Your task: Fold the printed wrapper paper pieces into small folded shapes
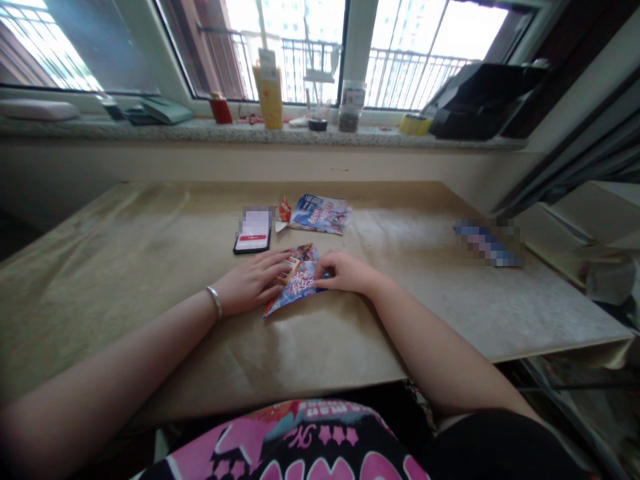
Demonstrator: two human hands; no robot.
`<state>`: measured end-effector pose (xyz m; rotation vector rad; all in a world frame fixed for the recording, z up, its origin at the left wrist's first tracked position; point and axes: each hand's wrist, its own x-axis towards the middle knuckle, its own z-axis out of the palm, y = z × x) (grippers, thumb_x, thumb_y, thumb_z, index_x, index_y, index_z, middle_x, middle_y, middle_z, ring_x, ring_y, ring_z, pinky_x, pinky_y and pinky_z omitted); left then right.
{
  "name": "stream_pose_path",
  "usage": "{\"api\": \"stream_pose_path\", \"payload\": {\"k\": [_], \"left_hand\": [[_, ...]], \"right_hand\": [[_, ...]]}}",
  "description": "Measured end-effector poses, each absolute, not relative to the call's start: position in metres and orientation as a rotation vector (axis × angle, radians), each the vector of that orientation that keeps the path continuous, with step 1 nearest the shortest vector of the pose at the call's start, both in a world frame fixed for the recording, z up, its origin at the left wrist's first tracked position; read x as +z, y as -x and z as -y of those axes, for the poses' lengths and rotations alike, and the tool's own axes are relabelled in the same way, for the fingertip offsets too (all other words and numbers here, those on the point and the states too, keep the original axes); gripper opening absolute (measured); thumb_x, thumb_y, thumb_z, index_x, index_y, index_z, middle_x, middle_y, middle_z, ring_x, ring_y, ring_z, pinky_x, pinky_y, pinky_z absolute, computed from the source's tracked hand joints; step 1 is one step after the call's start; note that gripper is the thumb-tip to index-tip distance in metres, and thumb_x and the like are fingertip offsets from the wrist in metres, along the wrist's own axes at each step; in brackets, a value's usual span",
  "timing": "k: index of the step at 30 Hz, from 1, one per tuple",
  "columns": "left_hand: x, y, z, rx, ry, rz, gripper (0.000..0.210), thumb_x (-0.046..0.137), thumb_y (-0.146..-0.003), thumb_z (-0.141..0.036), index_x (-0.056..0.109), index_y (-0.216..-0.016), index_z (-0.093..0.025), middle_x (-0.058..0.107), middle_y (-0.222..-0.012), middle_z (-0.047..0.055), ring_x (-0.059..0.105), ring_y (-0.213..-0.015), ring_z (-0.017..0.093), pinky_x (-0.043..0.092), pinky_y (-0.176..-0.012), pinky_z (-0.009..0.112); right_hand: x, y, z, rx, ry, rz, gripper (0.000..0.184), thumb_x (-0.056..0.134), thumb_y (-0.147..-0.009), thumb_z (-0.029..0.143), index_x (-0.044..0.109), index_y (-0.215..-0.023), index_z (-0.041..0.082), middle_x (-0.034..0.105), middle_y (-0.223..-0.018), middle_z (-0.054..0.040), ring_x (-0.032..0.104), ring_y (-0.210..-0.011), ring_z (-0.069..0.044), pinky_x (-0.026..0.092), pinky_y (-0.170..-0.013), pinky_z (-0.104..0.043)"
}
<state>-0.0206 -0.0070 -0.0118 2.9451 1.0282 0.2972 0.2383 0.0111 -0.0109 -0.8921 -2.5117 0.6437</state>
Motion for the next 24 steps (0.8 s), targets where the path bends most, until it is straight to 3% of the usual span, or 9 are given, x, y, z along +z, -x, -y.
{"api": "stream_pose_path", "payload": {"k": [7, 12, 18, 24], "left_hand": [[-0.0114, 0.0198, 0.0048, 0.222, -2.838, -1.088, 0.075, 0.048, -0.085, -0.055, 0.024, -0.144, -0.016, 0.029, -0.149, 0.011, 0.028, -0.136, 0.026, 0.018, -0.113, 0.045], [-0.0145, 0.0193, 0.0035, 0.207, -2.85, -1.15, 0.07, 0.039, -0.089, -0.053, 0.022, -0.145, -0.015, 0.028, -0.15, 0.009, 0.025, -0.137, 0.026, 0.015, -0.114, 0.044], [-0.0194, 0.018, 0.0012, 0.198, -2.834, -1.246, 0.068, 0.039, -0.089, -0.05, 0.022, -0.145, -0.017, 0.031, -0.149, 0.008, 0.025, -0.137, 0.027, 0.014, -0.115, 0.044], [-0.0204, 0.0185, -0.0012, 0.268, -2.791, -1.321, 0.07, 0.038, -0.088, -0.052, 0.023, -0.144, -0.013, 0.04, -0.141, 0.014, 0.03, -0.134, 0.028, 0.015, -0.114, 0.045]], "right_hand": [[-0.0111, -0.235, -0.0093, 0.425, 0.771, 2.617, 0.038, 0.072, -0.07, 0.046, 0.064, -0.096, 0.019, 0.063, -0.105, -0.0093, 0.055, -0.102, -0.023, 0.041, -0.093, -0.038], [-0.012, -0.2344, -0.0094, 0.421, 0.776, 2.611, 0.049, 0.073, -0.069, 0.046, 0.061, -0.107, 0.019, 0.061, -0.112, -0.0111, 0.053, -0.11, -0.025, 0.039, -0.098, -0.041], [-0.0127, -0.2351, -0.0108, 0.477, 0.742, 2.59, 0.033, 0.073, -0.069, 0.042, 0.062, -0.09, 0.02, 0.062, -0.113, -0.0093, 0.054, -0.11, -0.023, 0.041, -0.097, -0.04], [-0.0123, -0.2358, -0.0099, 0.503, 0.729, 2.602, 0.029, 0.071, -0.073, 0.039, 0.061, -0.092, 0.019, 0.061, -0.116, -0.0096, 0.055, -0.111, -0.022, 0.041, -0.099, -0.039]]}}
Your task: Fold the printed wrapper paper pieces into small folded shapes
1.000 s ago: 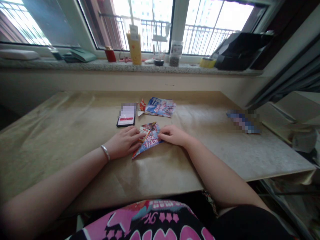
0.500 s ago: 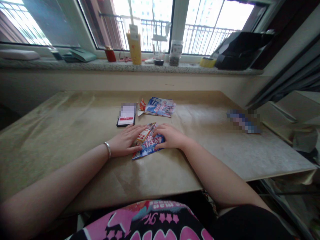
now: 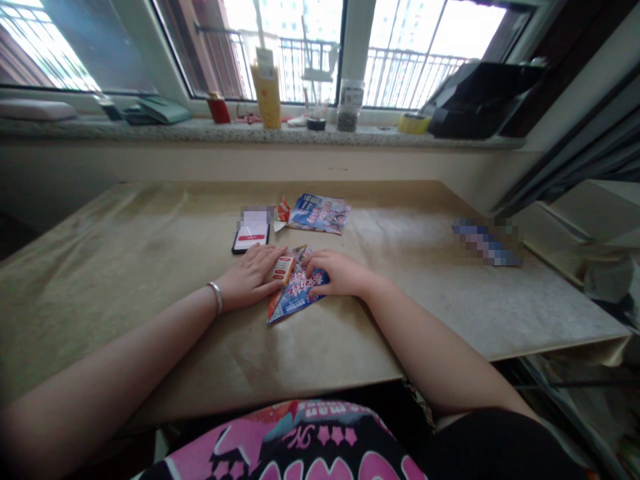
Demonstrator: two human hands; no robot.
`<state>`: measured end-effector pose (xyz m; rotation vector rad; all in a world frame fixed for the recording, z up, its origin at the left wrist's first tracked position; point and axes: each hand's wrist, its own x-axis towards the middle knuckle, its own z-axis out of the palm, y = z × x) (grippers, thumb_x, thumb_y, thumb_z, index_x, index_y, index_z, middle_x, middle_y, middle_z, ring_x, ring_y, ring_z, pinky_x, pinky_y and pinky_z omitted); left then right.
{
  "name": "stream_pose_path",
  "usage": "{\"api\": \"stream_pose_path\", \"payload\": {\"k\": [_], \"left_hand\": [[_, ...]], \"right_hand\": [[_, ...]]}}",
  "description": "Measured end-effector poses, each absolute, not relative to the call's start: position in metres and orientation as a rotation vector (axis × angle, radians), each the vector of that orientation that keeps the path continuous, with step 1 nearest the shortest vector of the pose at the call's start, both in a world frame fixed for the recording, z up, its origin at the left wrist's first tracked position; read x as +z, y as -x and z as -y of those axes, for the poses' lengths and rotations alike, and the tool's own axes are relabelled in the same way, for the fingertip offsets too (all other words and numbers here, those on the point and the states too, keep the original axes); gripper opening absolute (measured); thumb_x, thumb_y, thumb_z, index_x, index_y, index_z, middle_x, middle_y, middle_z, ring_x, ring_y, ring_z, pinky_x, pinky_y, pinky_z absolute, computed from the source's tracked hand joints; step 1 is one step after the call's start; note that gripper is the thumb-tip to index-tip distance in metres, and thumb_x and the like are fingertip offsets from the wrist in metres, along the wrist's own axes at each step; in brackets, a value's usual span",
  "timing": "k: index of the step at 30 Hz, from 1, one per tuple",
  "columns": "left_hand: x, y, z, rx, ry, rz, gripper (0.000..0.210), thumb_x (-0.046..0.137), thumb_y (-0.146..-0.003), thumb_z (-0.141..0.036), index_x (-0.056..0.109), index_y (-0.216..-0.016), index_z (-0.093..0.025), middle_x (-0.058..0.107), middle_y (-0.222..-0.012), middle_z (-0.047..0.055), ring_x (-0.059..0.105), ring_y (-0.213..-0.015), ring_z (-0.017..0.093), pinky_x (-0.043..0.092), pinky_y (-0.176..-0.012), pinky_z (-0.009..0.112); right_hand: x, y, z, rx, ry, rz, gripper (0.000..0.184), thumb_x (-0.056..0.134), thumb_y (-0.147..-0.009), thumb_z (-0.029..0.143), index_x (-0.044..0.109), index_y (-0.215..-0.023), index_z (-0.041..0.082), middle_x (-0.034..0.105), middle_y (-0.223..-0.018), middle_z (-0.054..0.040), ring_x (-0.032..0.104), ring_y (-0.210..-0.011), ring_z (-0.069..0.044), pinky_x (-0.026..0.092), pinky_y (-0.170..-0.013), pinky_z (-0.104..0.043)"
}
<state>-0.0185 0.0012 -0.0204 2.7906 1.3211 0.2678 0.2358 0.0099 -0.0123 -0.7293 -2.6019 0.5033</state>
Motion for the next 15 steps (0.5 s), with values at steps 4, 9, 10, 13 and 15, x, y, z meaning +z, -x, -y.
{"api": "stream_pose_path", "payload": {"k": [4, 9, 10, 13, 15], "left_hand": [[-0.02, 0.022, -0.003, 0.345, -2.721, -1.31, 0.066, 0.038, -0.089, -0.046, 0.021, -0.144, -0.014, 0.038, -0.141, 0.014, 0.029, -0.134, 0.027, 0.014, -0.114, 0.047], [-0.016, 0.03, -0.007, 0.526, -2.636, -1.203, 0.052, 0.038, -0.09, -0.038, 0.034, -0.137, -0.015, 0.044, -0.135, 0.013, 0.035, -0.127, 0.026, 0.028, -0.109, 0.047], [-0.015, 0.032, -0.007, 0.56, -2.638, -1.176, 0.05, 0.039, -0.089, -0.038, 0.038, -0.133, -0.014, 0.046, -0.132, 0.013, 0.038, -0.125, 0.026, 0.03, -0.108, 0.046], [-0.01, 0.035, -0.007, 0.631, -2.656, -1.114, 0.043, 0.046, -0.086, -0.038, 0.048, -0.122, -0.015, 0.053, -0.121, 0.011, 0.043, -0.117, 0.025, 0.035, -0.104, 0.045], [-0.007, 0.038, -0.006, 0.665, -2.665, -1.086, 0.038, 0.049, -0.084, -0.036, 0.052, -0.117, -0.017, 0.056, -0.114, 0.01, 0.046, -0.112, 0.024, 0.038, -0.102, 0.044]], "right_hand": [[-0.013, -0.235, -0.011, 0.509, 0.728, 2.605, 0.025, 0.068, -0.076, 0.034, 0.061, -0.094, 0.019, 0.061, -0.118, -0.0099, 0.055, -0.112, -0.021, 0.041, -0.1, -0.038], [-0.013, -0.238, -0.013, 0.482, 0.791, 2.627, 0.021, 0.064, -0.079, 0.028, 0.062, -0.098, 0.019, 0.06, -0.122, -0.0108, 0.052, -0.118, -0.022, 0.04, -0.102, -0.041], [-0.013, -0.238, -0.013, 0.475, 0.804, 2.631, 0.021, 0.063, -0.08, 0.027, 0.062, -0.099, 0.019, 0.06, -0.123, -0.0108, 0.051, -0.119, -0.022, 0.039, -0.102, -0.041], [-0.013, -0.24, -0.014, 0.472, 0.825, 2.635, 0.02, 0.062, -0.081, 0.026, 0.063, -0.101, 0.02, 0.061, -0.122, -0.0101, 0.05, -0.12, -0.023, 0.039, -0.102, -0.042], [-0.012, -0.24, -0.014, 0.468, 0.838, 2.634, 0.02, 0.061, -0.082, 0.027, 0.064, -0.101, 0.021, 0.062, -0.12, -0.0092, 0.051, -0.119, -0.023, 0.04, -0.102, -0.043]]}}
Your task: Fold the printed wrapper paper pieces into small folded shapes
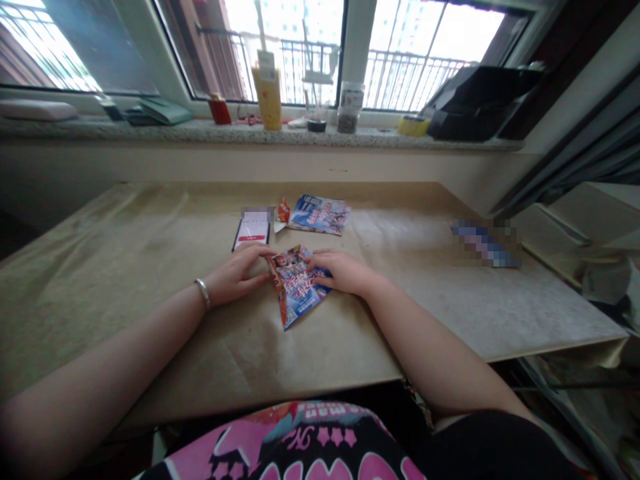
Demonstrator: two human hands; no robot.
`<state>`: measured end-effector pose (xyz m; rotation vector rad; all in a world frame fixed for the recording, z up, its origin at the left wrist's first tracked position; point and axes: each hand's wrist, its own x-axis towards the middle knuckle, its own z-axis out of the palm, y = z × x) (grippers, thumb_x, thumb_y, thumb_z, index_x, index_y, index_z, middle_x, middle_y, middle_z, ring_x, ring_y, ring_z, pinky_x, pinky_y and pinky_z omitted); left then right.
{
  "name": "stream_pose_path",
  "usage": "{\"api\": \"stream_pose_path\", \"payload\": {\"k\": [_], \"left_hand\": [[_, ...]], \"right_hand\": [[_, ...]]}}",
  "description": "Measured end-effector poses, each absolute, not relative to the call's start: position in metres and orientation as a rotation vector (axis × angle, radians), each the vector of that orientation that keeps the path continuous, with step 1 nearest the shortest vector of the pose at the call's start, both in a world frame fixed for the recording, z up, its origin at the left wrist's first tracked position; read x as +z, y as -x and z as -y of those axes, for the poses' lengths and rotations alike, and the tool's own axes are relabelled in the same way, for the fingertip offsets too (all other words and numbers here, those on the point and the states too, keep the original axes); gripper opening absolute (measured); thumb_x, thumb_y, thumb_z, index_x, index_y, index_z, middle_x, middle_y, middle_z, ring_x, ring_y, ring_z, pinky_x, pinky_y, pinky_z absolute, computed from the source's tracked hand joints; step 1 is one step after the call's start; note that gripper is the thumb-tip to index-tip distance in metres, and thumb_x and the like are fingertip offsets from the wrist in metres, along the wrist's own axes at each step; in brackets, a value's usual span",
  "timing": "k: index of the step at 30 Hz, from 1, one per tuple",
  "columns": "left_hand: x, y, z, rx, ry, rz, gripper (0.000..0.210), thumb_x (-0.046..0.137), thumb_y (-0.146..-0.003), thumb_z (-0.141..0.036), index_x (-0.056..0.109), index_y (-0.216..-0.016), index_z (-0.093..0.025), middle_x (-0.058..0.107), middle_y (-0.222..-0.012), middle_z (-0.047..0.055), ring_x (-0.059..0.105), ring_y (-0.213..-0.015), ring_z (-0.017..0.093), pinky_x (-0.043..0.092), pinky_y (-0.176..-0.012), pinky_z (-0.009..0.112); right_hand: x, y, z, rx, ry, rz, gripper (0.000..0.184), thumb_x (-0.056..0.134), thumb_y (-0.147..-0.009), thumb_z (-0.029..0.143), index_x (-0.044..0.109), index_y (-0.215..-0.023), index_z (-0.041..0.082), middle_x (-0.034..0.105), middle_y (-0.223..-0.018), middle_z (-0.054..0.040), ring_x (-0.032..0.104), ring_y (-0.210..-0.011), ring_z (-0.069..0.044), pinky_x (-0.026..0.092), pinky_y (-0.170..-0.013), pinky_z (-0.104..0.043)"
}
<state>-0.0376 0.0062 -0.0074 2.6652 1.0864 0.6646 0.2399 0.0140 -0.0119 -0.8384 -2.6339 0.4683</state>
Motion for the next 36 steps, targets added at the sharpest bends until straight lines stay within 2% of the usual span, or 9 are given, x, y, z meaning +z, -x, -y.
{"api": "stream_pose_path", "payload": {"k": [7, 15, 20, 26, 30, 36], "left_hand": [[-0.002, 0.049, -0.006, 0.58, -2.891, -0.842, 0.023, 0.051, -0.084, -0.024, 0.066, -0.102, -0.024, 0.062, -0.099, 0.006, 0.049, -0.105, 0.021, 0.043, -0.094, 0.036], [0.008, 0.053, -0.003, 0.293, -3.138, -0.792, 0.026, 0.044, -0.092, -0.034, 0.068, -0.103, -0.031, 0.064, -0.093, 0.004, 0.055, -0.084, 0.016, 0.044, -0.075, 0.029], [0.014, 0.046, 0.005, 0.216, -3.266, -0.892, 0.024, 0.044, -0.092, -0.027, 0.068, -0.098, -0.03, 0.065, -0.086, 0.003, 0.056, -0.078, 0.016, 0.042, -0.072, 0.03], [0.015, 0.044, 0.01, 0.285, -3.207, -1.043, 0.021, 0.049, -0.088, -0.021, 0.068, -0.094, -0.028, 0.065, -0.086, 0.003, 0.058, -0.079, 0.017, 0.041, -0.074, 0.031], [0.014, 0.044, 0.008, 0.233, -3.204, -1.081, 0.023, 0.049, -0.087, -0.02, 0.068, -0.098, -0.027, 0.066, -0.088, 0.004, 0.059, -0.078, 0.017, 0.042, -0.07, 0.03], [0.005, 0.049, 0.003, 0.285, -3.158, -1.108, 0.025, 0.045, -0.092, -0.031, 0.069, -0.099, -0.028, 0.066, -0.087, 0.004, 0.057, -0.074, 0.015, 0.043, -0.062, 0.026]], "right_hand": [[-0.008, -0.239, -0.012, 0.418, 0.895, 2.667, 0.023, 0.059, -0.084, 0.028, 0.064, -0.105, 0.021, 0.06, -0.124, -0.0079, 0.047, -0.123, -0.024, 0.039, -0.103, -0.043], [-0.013, -0.242, -0.015, 0.344, 0.91, 2.646, 0.033, 0.059, -0.083, 0.029, 0.06, -0.116, 0.021, 0.061, -0.121, -0.0085, 0.051, -0.119, -0.023, 0.041, -0.101, -0.042], [-0.012, -0.243, -0.015, 0.319, 0.815, 2.568, 0.023, 0.059, -0.083, 0.024, 0.065, -0.105, 0.021, 0.064, -0.115, -0.0076, 0.057, -0.109, -0.02, 0.043, -0.098, -0.039], [-0.008, -0.243, -0.013, 0.321, 0.835, 2.565, 0.015, 0.06, -0.083, 0.023, 0.069, -0.095, 0.022, 0.069, -0.097, -0.006, 0.061, -0.094, -0.019, 0.047, -0.087, -0.036], [-0.005, -0.244, -0.012, 0.344, 0.88, 2.598, 0.02, 0.063, -0.08, 0.024, 0.069, -0.099, 0.021, 0.068, -0.101, -0.0076, 0.061, -0.096, -0.021, 0.047, -0.088, -0.037], [-0.002, -0.249, -0.01, 0.386, 0.856, 2.615, 0.034, 0.068, -0.076, 0.038, 0.068, -0.105, 0.021, 0.067, -0.109, -0.0085, 0.059, -0.102, -0.022, 0.044, -0.093, -0.038]]}}
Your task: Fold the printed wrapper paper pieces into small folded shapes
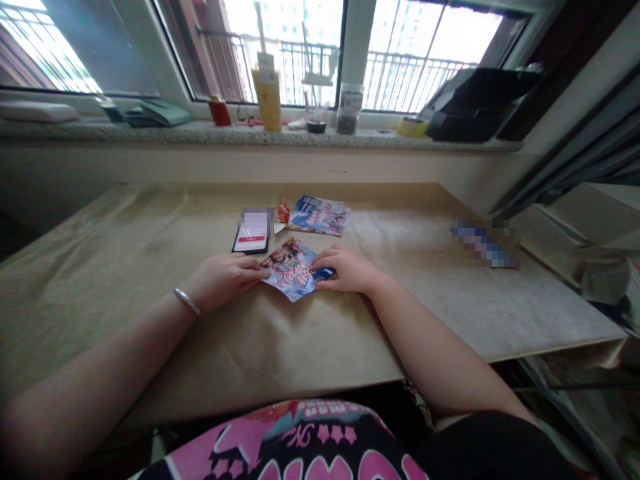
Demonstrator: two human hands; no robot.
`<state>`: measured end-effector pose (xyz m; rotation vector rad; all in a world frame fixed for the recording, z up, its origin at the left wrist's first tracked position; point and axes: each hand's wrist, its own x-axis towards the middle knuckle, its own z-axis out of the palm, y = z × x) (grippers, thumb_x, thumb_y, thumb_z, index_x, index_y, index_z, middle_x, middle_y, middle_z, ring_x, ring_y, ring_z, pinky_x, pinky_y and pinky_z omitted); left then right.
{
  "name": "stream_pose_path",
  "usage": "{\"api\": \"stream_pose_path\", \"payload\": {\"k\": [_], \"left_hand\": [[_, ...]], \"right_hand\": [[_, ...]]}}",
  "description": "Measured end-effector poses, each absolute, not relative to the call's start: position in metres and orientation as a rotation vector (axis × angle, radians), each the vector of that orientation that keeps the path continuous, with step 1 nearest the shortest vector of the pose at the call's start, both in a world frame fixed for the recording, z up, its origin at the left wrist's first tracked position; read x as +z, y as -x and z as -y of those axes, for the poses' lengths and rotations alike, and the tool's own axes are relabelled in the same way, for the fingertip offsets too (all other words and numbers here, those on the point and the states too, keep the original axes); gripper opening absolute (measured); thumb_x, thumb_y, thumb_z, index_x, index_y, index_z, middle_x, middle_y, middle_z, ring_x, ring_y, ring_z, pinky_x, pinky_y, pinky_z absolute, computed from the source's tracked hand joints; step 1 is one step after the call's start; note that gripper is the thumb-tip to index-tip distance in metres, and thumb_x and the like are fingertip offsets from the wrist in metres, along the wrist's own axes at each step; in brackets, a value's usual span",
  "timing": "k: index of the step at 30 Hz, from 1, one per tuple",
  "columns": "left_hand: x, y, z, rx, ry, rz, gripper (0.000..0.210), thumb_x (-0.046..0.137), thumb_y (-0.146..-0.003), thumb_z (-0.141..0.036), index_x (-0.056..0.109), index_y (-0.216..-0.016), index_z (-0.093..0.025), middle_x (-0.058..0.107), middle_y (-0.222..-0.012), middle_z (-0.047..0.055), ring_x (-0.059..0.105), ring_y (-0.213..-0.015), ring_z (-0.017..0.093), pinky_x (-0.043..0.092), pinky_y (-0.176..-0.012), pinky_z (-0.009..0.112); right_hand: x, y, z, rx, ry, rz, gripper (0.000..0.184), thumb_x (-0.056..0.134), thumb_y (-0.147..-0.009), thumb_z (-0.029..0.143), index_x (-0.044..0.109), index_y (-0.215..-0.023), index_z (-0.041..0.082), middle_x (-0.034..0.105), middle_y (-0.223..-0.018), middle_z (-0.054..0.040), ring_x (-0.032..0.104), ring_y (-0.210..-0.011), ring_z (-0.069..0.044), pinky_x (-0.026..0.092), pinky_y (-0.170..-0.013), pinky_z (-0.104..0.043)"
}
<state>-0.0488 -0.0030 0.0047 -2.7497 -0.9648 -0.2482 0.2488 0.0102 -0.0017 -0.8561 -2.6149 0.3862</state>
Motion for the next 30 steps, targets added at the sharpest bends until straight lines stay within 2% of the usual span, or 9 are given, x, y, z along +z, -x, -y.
{"api": "stream_pose_path", "payload": {"k": [6, 11, 14, 19, 26, 30], "left_hand": [[0.003, 0.052, 0.001, -0.25, 2.789, 1.092, 0.029, 0.043, -0.092, -0.034, 0.07, -0.1, -0.03, 0.067, -0.091, 0.003, 0.059, -0.075, 0.014, 0.044, -0.066, 0.025], [0.004, 0.053, -0.003, -0.238, 2.838, 1.198, 0.032, 0.042, -0.09, -0.036, 0.072, -0.093, -0.026, 0.067, -0.09, 0.004, 0.06, -0.08, 0.016, 0.045, -0.069, 0.026], [0.002, 0.052, -0.004, -0.283, 2.832, 1.293, 0.034, 0.042, -0.09, -0.036, 0.072, -0.082, -0.021, 0.067, -0.084, 0.005, 0.059, -0.078, 0.017, 0.044, -0.069, 0.027], [-0.002, 0.049, -0.006, -0.41, 2.758, 1.511, 0.03, 0.045, -0.086, -0.039, 0.065, -0.076, -0.018, 0.063, -0.071, 0.004, 0.055, -0.066, 0.017, 0.04, -0.061, 0.027], [-0.005, 0.044, -0.008, -0.443, 2.693, 1.627, 0.033, 0.044, -0.087, -0.045, 0.06, -0.075, -0.017, 0.06, -0.069, 0.003, 0.052, -0.063, 0.016, 0.038, -0.059, 0.026], [-0.006, 0.042, -0.008, -0.378, 2.646, 1.72, 0.03, 0.046, -0.085, -0.044, 0.062, -0.082, -0.018, 0.062, -0.073, 0.004, 0.054, -0.069, 0.018, 0.039, -0.062, 0.027]], "right_hand": [[-0.004, -0.253, -0.013, 0.393, 0.817, 2.635, 0.04, 0.07, -0.074, 0.043, 0.068, -0.107, 0.021, 0.066, -0.11, -0.0093, 0.058, -0.104, -0.023, 0.044, -0.094, -0.038], [-0.01, -0.253, -0.017, 0.337, 0.916, 2.58, 0.021, 0.058, -0.084, 0.03, 0.07, -0.098, 0.02, 0.066, -0.103, -0.0088, 0.059, -0.097, -0.02, 0.046, -0.088, -0.034], [-0.012, -0.249, -0.019, 0.27, 1.077, 2.517, 0.02, 0.051, -0.087, 0.026, 0.07, -0.089, 0.017, 0.066, -0.09, -0.0088, 0.059, -0.086, -0.018, 0.046, -0.078, -0.031], [-0.013, -0.24, -0.017, 0.273, 1.365, 2.422, 0.024, 0.051, -0.086, 0.034, 0.065, -0.076, 0.018, 0.063, -0.072, -0.0045, 0.055, -0.069, -0.016, 0.041, -0.062, -0.027], [-0.013, -0.23, -0.013, 0.234, 1.657, 2.291, 0.028, 0.055, -0.081, 0.048, 0.062, -0.082, 0.021, 0.066, -0.077, -0.0049, 0.055, -0.066, -0.017, 0.036, -0.056, -0.026], [-0.011, -0.226, -0.012, 0.229, 1.703, 2.277, 0.027, 0.056, -0.081, 0.047, 0.061, -0.084, 0.02, 0.066, -0.079, -0.0045, 0.056, -0.068, -0.016, 0.035, -0.056, -0.025]]}}
